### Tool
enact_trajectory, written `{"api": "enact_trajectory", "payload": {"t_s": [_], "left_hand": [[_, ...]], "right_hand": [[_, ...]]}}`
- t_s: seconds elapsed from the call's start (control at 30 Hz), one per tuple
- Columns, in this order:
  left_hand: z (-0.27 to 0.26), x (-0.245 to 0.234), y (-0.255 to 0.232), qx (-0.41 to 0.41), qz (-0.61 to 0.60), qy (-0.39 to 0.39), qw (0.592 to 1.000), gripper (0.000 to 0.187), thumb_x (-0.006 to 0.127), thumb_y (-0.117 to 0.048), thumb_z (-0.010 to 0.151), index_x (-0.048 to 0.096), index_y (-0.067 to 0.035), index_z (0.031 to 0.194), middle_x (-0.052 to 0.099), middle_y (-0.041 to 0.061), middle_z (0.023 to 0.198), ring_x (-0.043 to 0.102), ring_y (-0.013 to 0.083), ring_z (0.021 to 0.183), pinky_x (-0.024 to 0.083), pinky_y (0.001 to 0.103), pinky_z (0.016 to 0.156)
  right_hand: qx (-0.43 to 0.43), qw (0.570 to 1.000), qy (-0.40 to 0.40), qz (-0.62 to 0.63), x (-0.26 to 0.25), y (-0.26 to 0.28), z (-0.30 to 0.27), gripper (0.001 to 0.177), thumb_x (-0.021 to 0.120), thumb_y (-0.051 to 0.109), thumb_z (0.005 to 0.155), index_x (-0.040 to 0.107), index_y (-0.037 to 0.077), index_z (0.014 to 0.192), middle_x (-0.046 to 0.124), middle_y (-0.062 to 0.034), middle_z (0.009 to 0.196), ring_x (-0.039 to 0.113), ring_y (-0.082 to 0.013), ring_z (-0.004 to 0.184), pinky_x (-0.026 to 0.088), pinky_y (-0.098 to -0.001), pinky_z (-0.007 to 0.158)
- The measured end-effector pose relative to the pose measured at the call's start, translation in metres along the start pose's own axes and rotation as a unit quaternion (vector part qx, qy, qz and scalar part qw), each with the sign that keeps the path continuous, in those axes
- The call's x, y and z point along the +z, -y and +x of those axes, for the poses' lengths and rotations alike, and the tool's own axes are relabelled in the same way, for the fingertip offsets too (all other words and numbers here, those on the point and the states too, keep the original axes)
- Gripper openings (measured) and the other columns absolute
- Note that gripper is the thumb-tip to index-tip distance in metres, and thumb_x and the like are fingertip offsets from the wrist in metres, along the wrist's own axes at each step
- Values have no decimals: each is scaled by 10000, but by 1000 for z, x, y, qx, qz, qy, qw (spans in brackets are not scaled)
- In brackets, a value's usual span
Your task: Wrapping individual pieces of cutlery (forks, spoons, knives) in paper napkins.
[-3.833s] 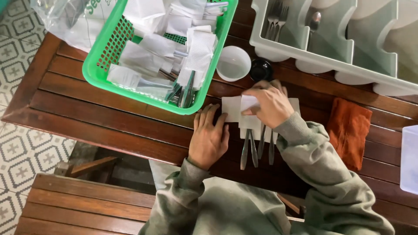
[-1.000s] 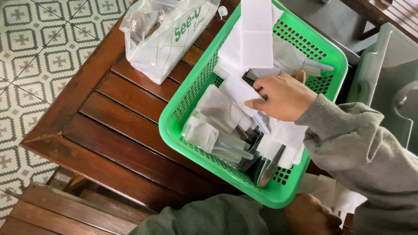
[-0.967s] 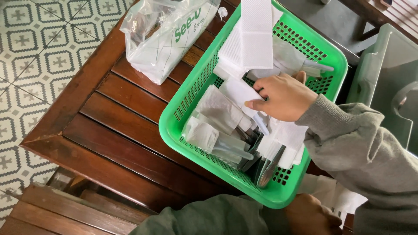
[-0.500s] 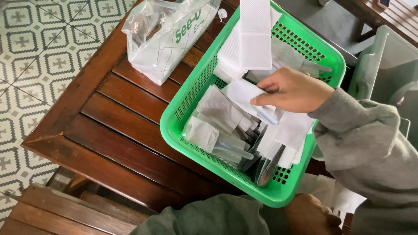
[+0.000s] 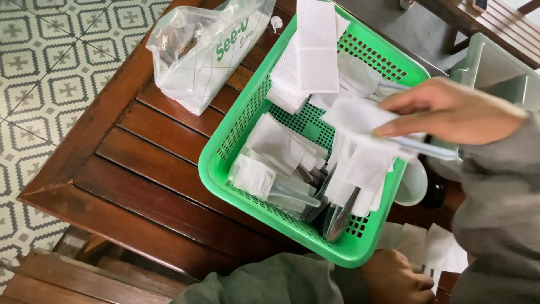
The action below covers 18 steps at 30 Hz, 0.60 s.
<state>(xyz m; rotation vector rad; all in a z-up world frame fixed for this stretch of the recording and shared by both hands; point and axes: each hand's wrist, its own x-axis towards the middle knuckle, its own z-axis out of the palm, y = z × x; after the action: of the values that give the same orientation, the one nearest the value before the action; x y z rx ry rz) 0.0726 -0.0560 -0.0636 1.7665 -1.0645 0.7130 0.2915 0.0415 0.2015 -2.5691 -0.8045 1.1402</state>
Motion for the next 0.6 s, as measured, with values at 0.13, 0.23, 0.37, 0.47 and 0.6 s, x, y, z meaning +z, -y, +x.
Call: {"api": "enact_trajectory", "payload": {"t_s": [0.13,0.23,0.37,0.47,0.6], "left_hand": [[1,9,4,20,-45,-17,999,155,612,-182,948,664,-78,847,628,96,771,667,272,677,428,442,507],[2,0,-1,-13,-62,-11,998,251,604,-209,993,694,-65,808,638,106,750,656,277,659,409,423,509],[-7,16,-1,-20,-8,1,1000,115,658,-122,944,708,-93,845,650,83,795,636,265,602,418,459,489],[-4,6,-5,-42,-13,0,999,42,714,-70,854,744,-48,875,694,128,856,666,319,673,416,490,492],[1,-3,-11,-77,-20,-3,997,107,698,-119,871,774,-65,923,731,122,902,686,298,735,406,449,535]], "right_hand": [[107,982,-73,137,-26,-42,-10,488,625,-68,901,723,21,1370,855,-258,1133,823,-446,869,689,-555,735],[88,983,-142,71,-37,-41,-8,496,605,-50,908,656,69,1387,758,-120,1300,747,-313,1088,589,-466,987],[64,983,-144,-91,-37,-37,15,480,599,256,977,594,126,1439,687,-62,1317,617,-223,1156,430,-409,1018],[87,972,-167,-138,-31,-38,37,550,549,393,989,460,147,1472,622,-124,1418,490,-353,1373,292,-595,1113],[55,954,-192,-225,-22,-49,62,441,578,382,1024,447,161,1383,709,-182,1246,464,-298,1294,221,-491,980]]}}
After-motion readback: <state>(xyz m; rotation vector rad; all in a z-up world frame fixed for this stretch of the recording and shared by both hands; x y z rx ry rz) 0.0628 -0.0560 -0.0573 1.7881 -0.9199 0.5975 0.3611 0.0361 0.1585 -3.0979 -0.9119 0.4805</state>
